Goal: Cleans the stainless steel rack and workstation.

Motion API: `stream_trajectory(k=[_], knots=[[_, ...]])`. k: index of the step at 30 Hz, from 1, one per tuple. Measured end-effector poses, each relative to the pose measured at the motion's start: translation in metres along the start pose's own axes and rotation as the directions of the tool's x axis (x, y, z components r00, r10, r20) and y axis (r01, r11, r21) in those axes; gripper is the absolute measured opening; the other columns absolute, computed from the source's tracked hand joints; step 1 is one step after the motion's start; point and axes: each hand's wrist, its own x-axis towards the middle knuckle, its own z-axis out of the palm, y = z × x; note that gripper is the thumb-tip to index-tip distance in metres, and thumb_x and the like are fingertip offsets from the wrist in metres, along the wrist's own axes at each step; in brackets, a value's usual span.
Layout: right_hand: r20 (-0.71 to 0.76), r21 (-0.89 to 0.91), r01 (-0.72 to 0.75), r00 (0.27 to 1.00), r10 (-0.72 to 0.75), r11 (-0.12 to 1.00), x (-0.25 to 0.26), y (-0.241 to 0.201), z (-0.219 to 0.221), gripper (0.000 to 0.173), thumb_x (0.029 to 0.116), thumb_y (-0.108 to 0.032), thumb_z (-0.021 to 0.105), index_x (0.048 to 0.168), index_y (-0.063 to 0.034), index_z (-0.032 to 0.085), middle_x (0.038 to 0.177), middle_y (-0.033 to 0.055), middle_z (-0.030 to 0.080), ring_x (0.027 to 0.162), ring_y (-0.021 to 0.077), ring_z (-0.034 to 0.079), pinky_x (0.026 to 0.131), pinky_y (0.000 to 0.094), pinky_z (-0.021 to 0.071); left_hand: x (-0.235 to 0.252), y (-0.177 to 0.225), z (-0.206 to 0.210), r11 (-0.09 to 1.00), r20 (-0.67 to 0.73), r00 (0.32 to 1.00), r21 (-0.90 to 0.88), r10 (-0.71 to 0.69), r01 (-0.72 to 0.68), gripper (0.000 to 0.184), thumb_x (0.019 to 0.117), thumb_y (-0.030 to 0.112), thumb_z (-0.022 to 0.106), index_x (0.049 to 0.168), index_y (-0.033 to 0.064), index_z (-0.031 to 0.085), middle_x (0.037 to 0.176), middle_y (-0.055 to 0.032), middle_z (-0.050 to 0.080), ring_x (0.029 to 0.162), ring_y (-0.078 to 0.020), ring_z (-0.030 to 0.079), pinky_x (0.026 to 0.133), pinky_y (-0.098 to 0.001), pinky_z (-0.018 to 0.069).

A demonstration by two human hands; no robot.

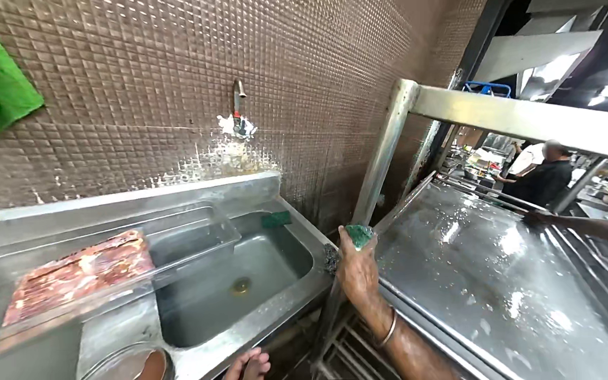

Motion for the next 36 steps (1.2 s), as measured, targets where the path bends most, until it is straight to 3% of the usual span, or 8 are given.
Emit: stream_trajectory(k=[4, 8, 10, 12, 14, 17, 23, 36], knots=[[-0.019, 0.08, 0.026, 1.0, -0.025, 0.996, 0.012, -0.002, -0.039, 0.064, 0.0962, -0.021, 0.067, 0.154, -0.0403, 0.045, 0.153, 0.0369, 0.034, 0.093, 0.0454, 0.069, 0.074, 0.0558, 0.0608, -0.004, 0.014, 0.013, 0.999, -0.005, 0.999, 0.002, 0.039, -0.039, 0.019, 0.1018, 0.005, 0.052, 0.112, -0.0052, 0.066, 0.092, -0.0126, 0.073, 0.081, -0.0207, 0.073, 0.071, -0.036, 0.0624], [-0.456, 0.108, 0.332, 0.854, -0.25, 0.937, 0.023, -0.012, -0.089, 0.054, 0.0975, -0.019, 0.064, 0.15, -0.0128, 0.053, 0.151, 0.0349, 0.043, 0.131, 0.0543, 0.05, 0.104, 0.0679, 0.0434, -0.024, -0.009, 0.006, 0.999, 0.0, 1.0, 0.048, 0.006, -0.006, 0.019, 0.1018, 0.007, 0.055, 0.112, -0.0013, 0.068, 0.096, -0.0104, 0.074, 0.082, -0.0206, 0.074, 0.074, -0.0365, 0.0638], [-0.561, 0.235, 0.484, 0.776, -0.289, 0.843, 0.02, -0.023, -0.091, 0.059, 0.1014, -0.021, 0.061, 0.155, -0.0052, 0.042, 0.157, 0.0226, 0.044, 0.146, 0.0365, 0.042, 0.122, 0.0527, 0.033, -0.042, -0.029, -0.006, 0.993, 0.0, 0.996, 0.079, -0.085, 0.085, 0.019, 0.1023, 0.009, 0.055, 0.112, 0.0008, 0.069, 0.097, -0.0088, 0.074, 0.083, -0.0189, 0.074, 0.075, -0.0352, 0.0638], [-0.448, 0.427, 0.555, 0.816, -0.366, 0.714, -0.004, -0.051, -0.07, 0.07, 0.1024, -0.021, 0.06, 0.161, -0.0036, 0.026, 0.162, 0.0197, 0.036, 0.145, 0.0239, 0.044, 0.12, 0.0404, 0.0389, -0.062, -0.049, -0.022, 0.985, -0.023, 0.99, 0.096, -0.14, 0.142, 0.019, 0.1012, 0.01, 0.055, 0.112, 0.0007, 0.069, 0.096, -0.0082, 0.075, 0.081, -0.0172, 0.074, 0.074, -0.0336, 0.0632], [-0.131, 0.589, 0.452, 0.871, -0.473, 0.67, -0.045, -0.089, -0.033, 0.091, 0.0964, -0.019, 0.068, 0.166, -0.0142, 0.009, 0.159, 0.0156, 0.042, 0.127, 0.0211, 0.06, 0.103, 0.0444, 0.0538, -0.082, -0.068, -0.039, 0.985, -0.048, 0.991, 0.114, -0.129, 0.133, 0.019, 0.0995, 0.01, 0.056, 0.11, -0.0008, 0.069, 0.096, -0.009, 0.075, 0.082, -0.0179, 0.074, 0.077, -0.0353, 0.0639], [0.329, 0.723, 0.272, 0.673, -0.662, 0.635, -0.087, -0.144, 0.039, 0.113, 0.0906, -0.015, 0.077, 0.165, -0.0247, -0.008, 0.138, 0.0186, 0.06, 0.096, 0.0326, 0.073, 0.079, 0.0576, 0.0619, -0.104, -0.076, -0.061, 0.971, -0.095, 0.979, 0.143, -0.179, 0.192, 0.019, 0.1002, 0.011, 0.058, 0.11, 0.0004, 0.07, 0.098, -0.0096, 0.074, 0.084, -0.0198, 0.074, 0.079, -0.0387, 0.0638], [0.429, 0.676, 0.576, 0.199, -0.881, 0.459, -0.125, -0.246, 0.137, 0.08, 0.0908, -0.019, 0.076, 0.16, -0.0296, 0.037, 0.149, 0.0164, 0.053, 0.129, 0.0367, 0.059, 0.098, 0.0583, 0.0544, -0.131, -0.066, -0.106, 0.969, -0.298, 0.943, 0.149, -0.147, 0.198, 0.017, 0.0992, 0.006, 0.057, 0.11, 0.0001, 0.069, 0.093, -0.0084, 0.075, 0.078, -0.0179, 0.074, 0.073, -0.035, 0.0645], [0.709, 0.443, 0.757, 0.032, -0.704, 0.48, -0.143, -0.309, 0.208, 0.079, 0.0804, -0.015, 0.081, 0.151, -0.0287, 0.049, 0.142, 0.0243, 0.056, 0.128, 0.0474, 0.055, 0.095, 0.0684, 0.0495, -0.21, -0.089, -0.198, 0.968, -0.669, 0.715, -0.028, -0.202, 0.248, 0.016, 0.0993, -0.001, 0.052, 0.107, -0.0061, 0.065, 0.084, -0.0126, 0.074, 0.07, -0.0186, 0.073, 0.064, -0.0329, 0.0616]])
